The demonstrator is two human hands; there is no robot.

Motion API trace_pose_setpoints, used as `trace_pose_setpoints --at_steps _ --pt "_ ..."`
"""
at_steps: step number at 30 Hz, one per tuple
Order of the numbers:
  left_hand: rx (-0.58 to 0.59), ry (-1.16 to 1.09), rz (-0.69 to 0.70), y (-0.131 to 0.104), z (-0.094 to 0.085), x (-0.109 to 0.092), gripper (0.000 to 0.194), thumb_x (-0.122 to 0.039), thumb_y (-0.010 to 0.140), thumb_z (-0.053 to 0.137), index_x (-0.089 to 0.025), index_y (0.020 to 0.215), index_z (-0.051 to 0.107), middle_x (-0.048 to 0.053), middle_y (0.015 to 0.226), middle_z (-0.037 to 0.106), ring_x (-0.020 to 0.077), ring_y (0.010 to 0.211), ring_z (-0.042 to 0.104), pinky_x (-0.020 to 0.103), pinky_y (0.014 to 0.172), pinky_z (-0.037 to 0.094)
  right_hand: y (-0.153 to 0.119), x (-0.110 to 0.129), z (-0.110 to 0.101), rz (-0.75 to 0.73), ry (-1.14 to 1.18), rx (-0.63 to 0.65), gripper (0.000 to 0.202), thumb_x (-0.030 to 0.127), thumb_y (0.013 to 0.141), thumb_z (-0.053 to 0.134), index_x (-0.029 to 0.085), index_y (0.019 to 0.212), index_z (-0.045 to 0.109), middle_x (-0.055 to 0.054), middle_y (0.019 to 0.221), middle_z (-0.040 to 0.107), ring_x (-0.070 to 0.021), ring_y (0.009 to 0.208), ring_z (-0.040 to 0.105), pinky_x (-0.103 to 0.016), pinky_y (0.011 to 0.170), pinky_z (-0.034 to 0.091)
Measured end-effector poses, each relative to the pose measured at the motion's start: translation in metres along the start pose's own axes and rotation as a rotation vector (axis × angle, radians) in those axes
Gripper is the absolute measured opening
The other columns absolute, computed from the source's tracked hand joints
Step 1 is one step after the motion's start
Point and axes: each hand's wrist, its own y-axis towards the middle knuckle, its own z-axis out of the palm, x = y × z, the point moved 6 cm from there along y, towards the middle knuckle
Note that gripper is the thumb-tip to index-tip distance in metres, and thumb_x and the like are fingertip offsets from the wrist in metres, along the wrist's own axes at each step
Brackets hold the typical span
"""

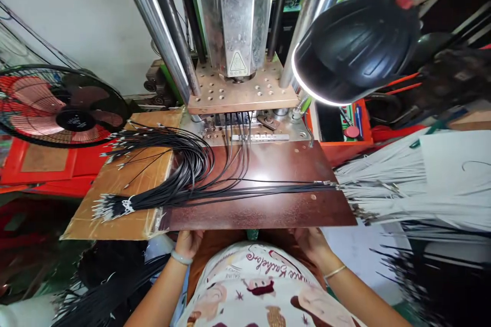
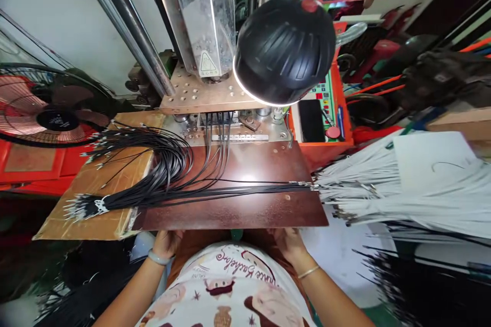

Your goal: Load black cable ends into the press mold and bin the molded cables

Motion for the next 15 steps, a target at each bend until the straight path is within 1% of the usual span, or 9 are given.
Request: trace_pose_setpoints --at_steps 2,5,7,9,10,11,12,13,15 --pt "-0.005 -0.009 0.004 -0.001 0.001 0.001 0.033 -0.031 0.074 0.079 -0.027 0.105 0.067 -0.005 0.076 0.072 0.0113 0.061 0.065 0.021 0.067 0.057 0.0 0.001 0.003 -0.018 -0.059 0.022 0.047 0.06 0.055 0.082 0.023 0.068 0.056 0.001 0.064 0.063 -0.0185 0.056 0.057 -0.032 0.05 0.051" --pt "-0.022 -0.053 0.019 -0.005 0.0 0.002 0.03 -0.033 0.075 0.078 -0.025 0.102 0.067 -0.004 0.078 0.072 0.0126 0.068 0.067 0.027 0.079 0.057 -0.013 0.005 0.011 -0.052 -0.199 0.084 0.048 0.07 0.065 0.07 0.024 0.066 0.058 -0.002 0.063 0.062 -0.0191 0.053 0.055 -0.033 0.048 0.049" --pt "0.029 0.011 0.027 -0.01 0.002 0.003 0.031 -0.039 0.074 0.078 -0.024 0.099 0.068 -0.001 0.08 0.072 0.0159 0.077 0.069 0.032 0.086 0.055 -0.03 0.018 0.017 -0.066 -0.313 0.141 0.042 0.064 0.069 0.071 0.024 0.064 0.062 -0.003 0.06 0.063 -0.0192 0.049 0.053 -0.034 0.047 0.048" --pt "0.163 0.273 0.045 -0.016 0.006 0.003 0.036 -0.05 0.074 0.075 -0.021 0.095 0.069 0.003 0.08 0.072 0.02 0.083 0.069 0.035 0.087 0.054 -0.045 0.047 0.027 -0.144 -0.493 0.26 0.024 0.048 0.068 0.078 0.025 0.067 0.069 -0.005 0.063 0.065 -0.0209 0.053 0.055 -0.037 0.054 0.05" --pt "0.235 0.435 0.053 -0.02 0.009 0.005 0.039 -0.053 0.072 0.075 -0.02 0.092 0.07 0.005 0.079 0.072 0.0216 0.083 0.069 0.036 0.084 0.054 -0.049 0.067 0.034 -0.218 -0.608 0.341 0.015 0.038 0.067 0.081 0.027 0.073 0.072 -0.006 0.07 0.068 -0.0236 0.061 0.06 -0.04 0.064 0.052" --pt "0.29 0.585 0.065 -0.023 0.01 0.006 0.04 -0.053 0.069 0.076 -0.018 0.088 0.071 0.006 0.078 0.072 0.0222 0.081 0.068 0.035 0.081 0.054 -0.053 0.093 0.046 -0.43 -0.845 0.471 0.012 0.035 0.073 0.075 0.031 0.085 0.074 -0.006 0.079 0.071 -0.026 0.072 0.063 -0.044 0.075 0.052" --pt "0.32 0.706 0.082 -0.026 0.01 0.007 0.039 -0.051 0.067 0.078 -0.017 0.084 0.072 0.007 0.077 0.072 0.0216 0.077 0.068 0.033 0.077 0.054 -0.053 0.121 0.055 -0.705 -1.063 0.517 0.018 0.033 0.077 0.069 0.035 0.095 0.073 -0.006 0.088 0.071 -0.0296 0.083 0.064 -0.05 0.084 0.05" --pt "0.324 0.79 0.105 -0.027 0.008 0.007 0.036 -0.047 0.065 0.08 -0.017 0.082 0.073 0.007 0.076 0.071 0.0201 0.071 0.066 0.031 0.072 0.053 -0.047 0.142 0.061 -0.882 -1.26 0.517 0.023 0.033 0.08 0.064 0.036 0.102 0.07 -0.009 0.102 0.07 -0.0339 0.097 0.063 -0.056 0.092 0.046" --pt "0.295 0.927 0.16 -0.029 0.0 0.005 0.028 -0.04 0.066 0.08 -0.017 0.082 0.073 0.006 0.075 0.071 0.0165 0.062 0.062 0.027 0.066 0.051 -0.018 0.171 0.073 -1.039 -1.523 0.546 0.031 0.035 0.083 0.052 0.034 0.11 0.066 -0.014 0.115 0.065 -0.0378 0.104 0.06 -0.06 0.089 0.046"
